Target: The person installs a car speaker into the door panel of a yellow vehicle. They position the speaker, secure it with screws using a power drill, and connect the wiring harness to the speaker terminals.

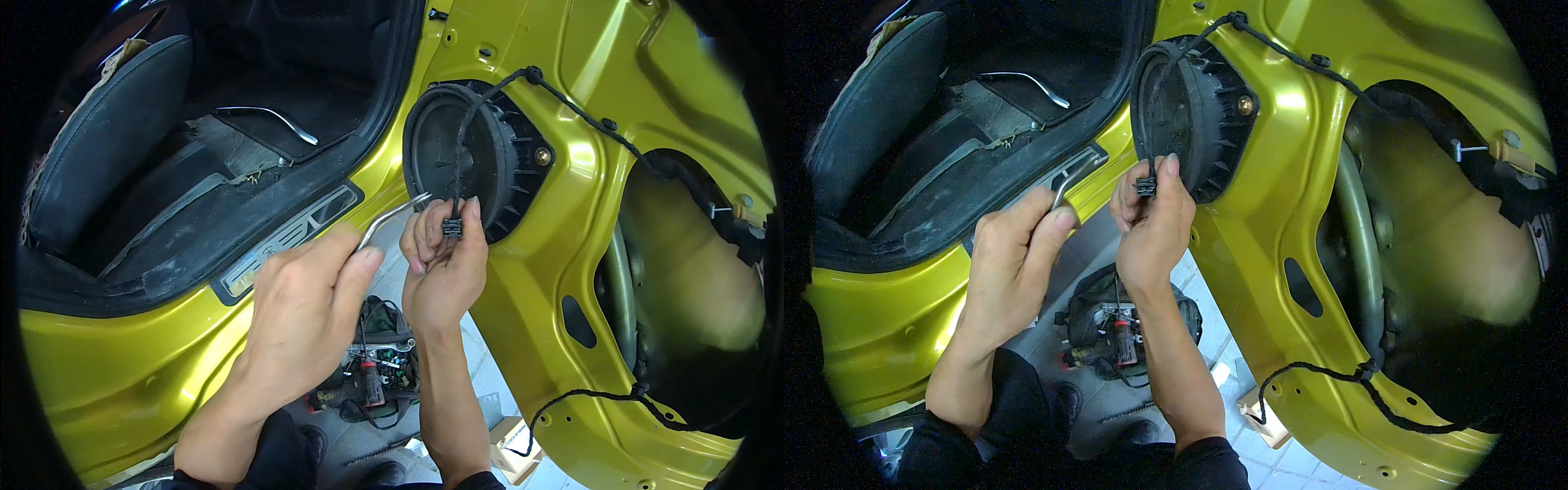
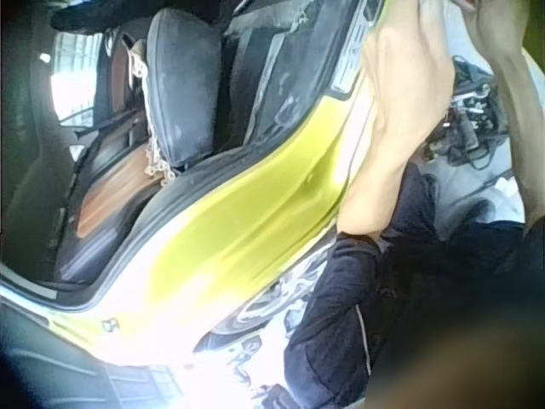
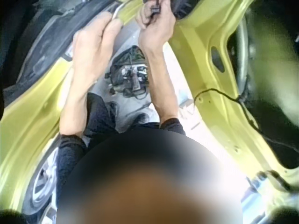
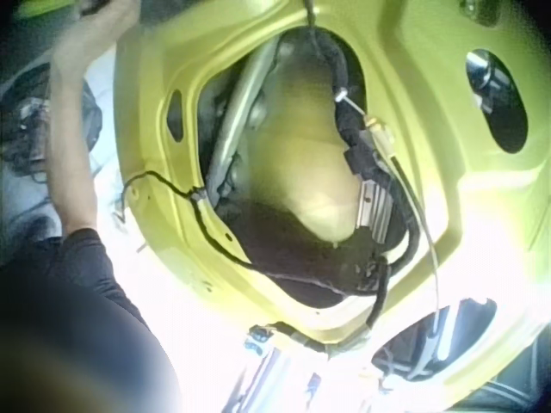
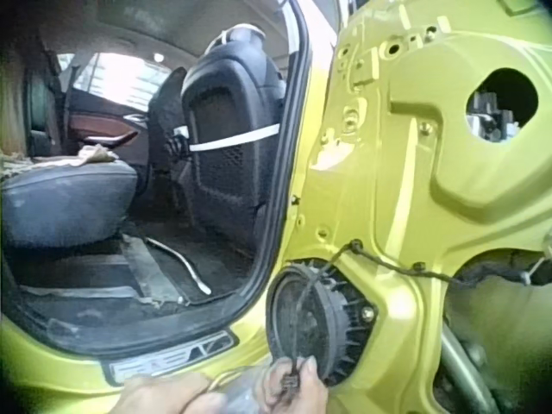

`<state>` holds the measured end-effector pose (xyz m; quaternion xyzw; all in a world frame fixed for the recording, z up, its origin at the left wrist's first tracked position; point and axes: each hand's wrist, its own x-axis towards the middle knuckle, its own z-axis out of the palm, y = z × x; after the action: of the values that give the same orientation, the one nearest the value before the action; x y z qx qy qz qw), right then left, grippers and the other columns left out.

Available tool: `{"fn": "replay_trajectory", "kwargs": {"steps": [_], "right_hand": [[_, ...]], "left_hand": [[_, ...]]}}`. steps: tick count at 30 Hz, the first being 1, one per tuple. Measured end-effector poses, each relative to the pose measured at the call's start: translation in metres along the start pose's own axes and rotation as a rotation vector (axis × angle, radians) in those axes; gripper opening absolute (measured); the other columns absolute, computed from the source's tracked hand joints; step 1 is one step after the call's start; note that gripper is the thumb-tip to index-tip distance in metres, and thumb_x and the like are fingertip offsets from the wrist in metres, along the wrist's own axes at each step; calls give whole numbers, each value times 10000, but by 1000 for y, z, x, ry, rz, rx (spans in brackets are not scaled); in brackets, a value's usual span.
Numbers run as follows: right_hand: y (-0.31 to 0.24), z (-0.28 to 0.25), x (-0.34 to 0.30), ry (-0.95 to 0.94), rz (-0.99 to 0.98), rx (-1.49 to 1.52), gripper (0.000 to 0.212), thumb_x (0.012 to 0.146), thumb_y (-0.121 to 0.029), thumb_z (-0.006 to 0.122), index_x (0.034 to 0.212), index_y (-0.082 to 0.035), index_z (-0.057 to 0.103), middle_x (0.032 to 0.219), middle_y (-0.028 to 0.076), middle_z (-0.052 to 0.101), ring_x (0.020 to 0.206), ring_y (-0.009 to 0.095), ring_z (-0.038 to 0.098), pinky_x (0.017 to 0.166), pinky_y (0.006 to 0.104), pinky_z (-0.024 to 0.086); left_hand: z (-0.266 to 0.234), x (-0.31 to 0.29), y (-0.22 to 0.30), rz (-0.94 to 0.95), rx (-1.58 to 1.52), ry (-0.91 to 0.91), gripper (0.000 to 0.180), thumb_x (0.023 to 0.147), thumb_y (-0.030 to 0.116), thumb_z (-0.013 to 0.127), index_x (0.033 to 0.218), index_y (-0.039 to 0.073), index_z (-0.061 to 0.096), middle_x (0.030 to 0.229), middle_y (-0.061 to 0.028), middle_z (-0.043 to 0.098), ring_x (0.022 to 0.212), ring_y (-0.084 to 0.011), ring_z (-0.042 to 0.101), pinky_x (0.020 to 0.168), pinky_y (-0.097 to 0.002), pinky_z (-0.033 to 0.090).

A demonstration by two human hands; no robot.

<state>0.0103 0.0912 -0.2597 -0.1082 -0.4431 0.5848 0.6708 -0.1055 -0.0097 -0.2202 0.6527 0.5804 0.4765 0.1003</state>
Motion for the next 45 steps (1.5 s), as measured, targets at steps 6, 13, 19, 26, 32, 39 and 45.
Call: {"fn": "replay_trajectory", "kwargs": {"steps": [6, 13, 19, 26, 32, 39, 45], "right_hand": [[8, -7, 0, 25, -130, -266, 449, 1110, -363, 436, 800, -64, 562, 663, -42, 473, 592, 48, 411, 519, 238, 307], [23, -18, 10, -103, -507, -669, 519, 1139, -319, 368, 849, -7, 665, 679, -43, 549, 639, 38, 445, 582, 237, 355], [22, -6, 7, -72, -498, -735, 542, 1139, -357, 374, 862, 0, 672, 671, -46, 537, 631, 36, 441, 570, 242, 348], [22, -4, 7, -3, -452, -788, 494, 1127, -298, 406, 821, 37, 601, 675, 112, 584, 656, 152, 516, 609, 357, 439], [-1, 8, -5, -45, -50, -391, 418, 1131, -342, 398, 924, -36, 593, 696, -31, 492, 628, 50, 442, 552, 242, 371], [-7, 4, 3, -27, 137, 46, 472, 1107, -477, 415, 916, -60, 525, 701, 18, 441, 603, 93, 383, 540, 238, 321], [-5, 7, 2, 3, 212, 317, 451, 1104, -476, 417, 898, -80, 480, 665, 5, 399, 559, 109, 363, 542, 254, 300]], "left_hand": [[22, 25, 3, 229, -95, 111, 183, 978, 157, 653, 943, -15, 602, 709, -151, 563, 592, -228, 522, 579, -342, 434], [17, 32, 10, 154, -25, 84, 183, 923, 134, 657, 859, -38, 644, 703, -147, 656, 621, -287, 602, 592, -394, 480], [16, 27, 27, 26, -17, 150, 203, 931, 113, 664, 800, -36, 616, 658, -70, 596, 612, -112, 511, 549, -318, 427], [24, 29, 7, 74, -41, 207, 203, 923, 120, 671, 800, -21, 593, 660, -68, 574, 619, -129, 508, 558, -314, 430], [21, 35, 3, 41, -164, 202, 189, 931, 126, 735, 855, 0, 616, 725, -17, 623, 665, -61, 545, 589, -252, 426], [5, 5, 19, -158, -179, -48, 212, 977, 142, 665, 924, -49, 590, 679, -246, 594, 618, -392, 648, 557, -413, 465], [1, -25, 18, -49, -297, -56, 193, 998, 126, 642, 1090, -6, 533, 727, -118, 575, 631, -181, 569, 597, -331, 466]]}}
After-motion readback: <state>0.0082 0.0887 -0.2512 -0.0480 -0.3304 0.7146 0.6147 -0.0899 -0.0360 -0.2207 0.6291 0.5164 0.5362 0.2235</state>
